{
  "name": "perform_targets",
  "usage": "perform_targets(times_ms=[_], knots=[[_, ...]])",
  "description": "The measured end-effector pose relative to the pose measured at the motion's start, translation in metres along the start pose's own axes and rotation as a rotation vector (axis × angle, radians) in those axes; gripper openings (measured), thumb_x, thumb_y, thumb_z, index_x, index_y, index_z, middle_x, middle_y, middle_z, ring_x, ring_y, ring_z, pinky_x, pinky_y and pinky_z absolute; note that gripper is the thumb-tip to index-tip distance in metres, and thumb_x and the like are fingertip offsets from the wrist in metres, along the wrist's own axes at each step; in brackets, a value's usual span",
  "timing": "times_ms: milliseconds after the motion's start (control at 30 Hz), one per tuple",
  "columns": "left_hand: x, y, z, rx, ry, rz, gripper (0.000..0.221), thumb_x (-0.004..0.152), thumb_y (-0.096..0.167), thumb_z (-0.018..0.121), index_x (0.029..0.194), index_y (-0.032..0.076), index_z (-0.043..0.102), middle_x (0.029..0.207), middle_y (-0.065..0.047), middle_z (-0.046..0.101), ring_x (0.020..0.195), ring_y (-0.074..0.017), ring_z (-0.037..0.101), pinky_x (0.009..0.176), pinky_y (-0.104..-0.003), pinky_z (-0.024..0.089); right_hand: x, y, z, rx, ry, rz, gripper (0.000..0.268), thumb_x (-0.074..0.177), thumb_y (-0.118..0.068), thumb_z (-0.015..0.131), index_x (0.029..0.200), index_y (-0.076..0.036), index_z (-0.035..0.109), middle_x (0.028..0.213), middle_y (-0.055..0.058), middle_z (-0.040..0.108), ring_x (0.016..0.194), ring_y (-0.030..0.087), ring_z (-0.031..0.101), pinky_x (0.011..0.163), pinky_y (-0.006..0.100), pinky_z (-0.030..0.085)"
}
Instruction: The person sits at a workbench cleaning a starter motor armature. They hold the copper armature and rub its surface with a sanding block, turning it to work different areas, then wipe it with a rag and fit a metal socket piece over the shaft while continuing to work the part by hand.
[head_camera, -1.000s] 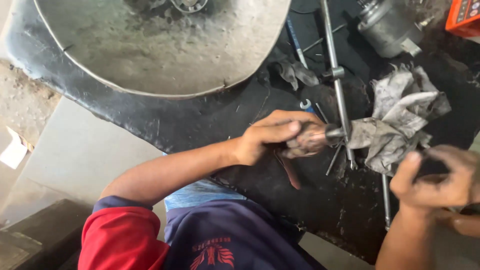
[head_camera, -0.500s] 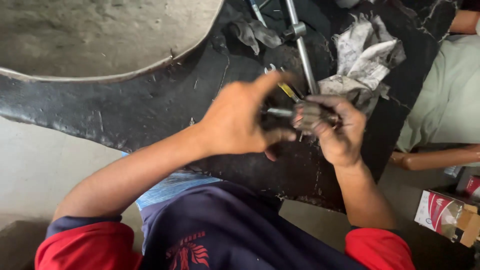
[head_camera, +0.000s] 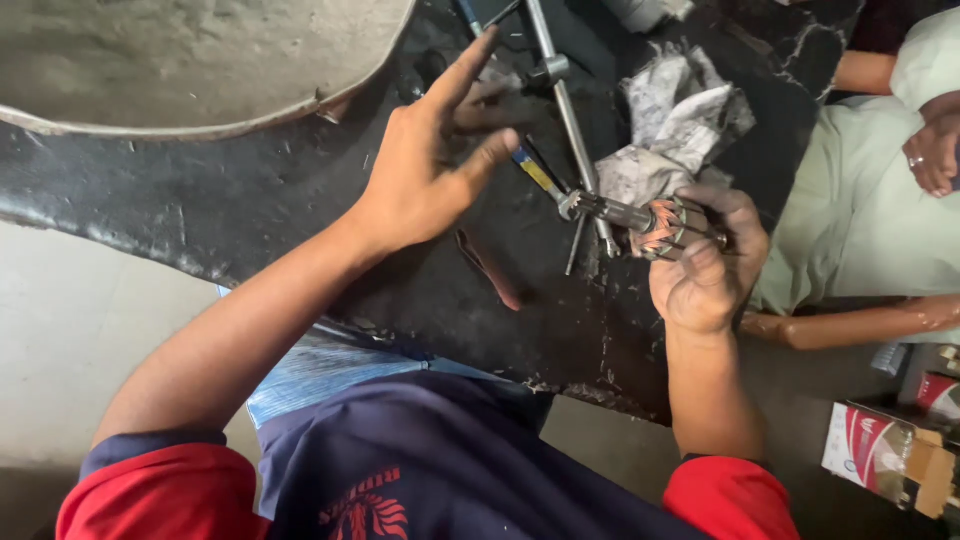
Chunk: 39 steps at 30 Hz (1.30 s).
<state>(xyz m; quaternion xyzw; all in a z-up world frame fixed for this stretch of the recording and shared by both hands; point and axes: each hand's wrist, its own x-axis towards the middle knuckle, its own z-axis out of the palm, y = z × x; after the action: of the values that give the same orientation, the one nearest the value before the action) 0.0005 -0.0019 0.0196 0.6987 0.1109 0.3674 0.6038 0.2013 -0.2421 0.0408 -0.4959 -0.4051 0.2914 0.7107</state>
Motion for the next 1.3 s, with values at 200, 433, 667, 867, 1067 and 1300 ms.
perform_targets(times_ms=[200,433,667,867,1067,1300], knots=[[-0.021,0.023,0.022,0.262,-0.083,0.157,0.067,0.086,0.028,0.087,0.14,0.005,0.054,0.128,-0.022,0.067,0.118,-0.0394,0.068,0.099,-0.041,0.055,-0.007,-0.008,0.03,0.089,0.121,0.029,0.045,0.098,-0.011,0.076,0.134,0.001,0.051,0.112,0.015,0.068,0.095,0.022,0.072,0.078,0.039,0.061],[-0.089,0.035,0.056,0.029,-0.118,-0.06,0.081,0.084,0.022,0.088,0.149,-0.002,0.046,0.128,-0.019,0.067,0.117,-0.0263,0.068,0.101,-0.036,0.056,-0.031,0.011,0.046,-0.123,-0.081,0.251,0.033,0.099,-0.001,0.077,0.119,0.0,0.05,0.113,0.013,0.069,0.093,0.016,0.064,0.083,0.029,0.055],[-0.132,0.037,0.027,-0.298,0.118,-0.351,0.066,0.088,0.004,0.08,0.144,-0.004,0.047,0.123,-0.013,0.07,0.109,-0.0128,0.069,0.095,-0.029,0.059,0.012,-0.036,0.054,-1.21,-0.238,0.063,0.015,0.094,-0.018,0.079,0.096,-0.004,0.077,0.083,0.012,0.075,0.075,0.02,0.075,0.068,0.03,0.057],[-0.136,0.033,0.01,0.037,0.184,-0.293,0.051,0.082,0.008,0.086,0.12,-0.005,0.055,0.099,-0.01,0.076,0.09,-0.0116,0.073,0.081,-0.026,0.06,0.016,-0.011,0.058,-1.485,-0.248,0.319,0.028,0.083,-0.032,0.087,0.087,-0.005,0.08,0.073,0.014,0.074,0.067,0.029,0.074,0.064,0.037,0.056],[-0.12,0.031,0.0,0.223,0.156,-0.264,0.048,0.078,0.013,0.087,0.114,-0.003,0.06,0.089,-0.01,0.076,0.078,-0.013,0.074,0.072,-0.026,0.059,0.016,0.001,0.04,-1.472,-0.234,0.415,0.024,0.08,-0.026,0.086,0.087,-0.005,0.079,0.073,0.013,0.074,0.067,0.026,0.074,0.066,0.035,0.056],[-0.12,0.032,0.004,0.573,0.182,-0.121,0.042,0.075,0.02,0.085,0.11,0.004,0.068,0.086,-0.009,0.074,0.074,-0.0251,0.072,0.07,-0.035,0.058,0.015,-0.011,-0.015,-0.692,-0.397,0.736,0.014,0.082,-0.008,0.079,0.089,0.003,0.072,0.074,0.004,0.071,0.066,0.009,0.066,0.06,0.023,0.05]])
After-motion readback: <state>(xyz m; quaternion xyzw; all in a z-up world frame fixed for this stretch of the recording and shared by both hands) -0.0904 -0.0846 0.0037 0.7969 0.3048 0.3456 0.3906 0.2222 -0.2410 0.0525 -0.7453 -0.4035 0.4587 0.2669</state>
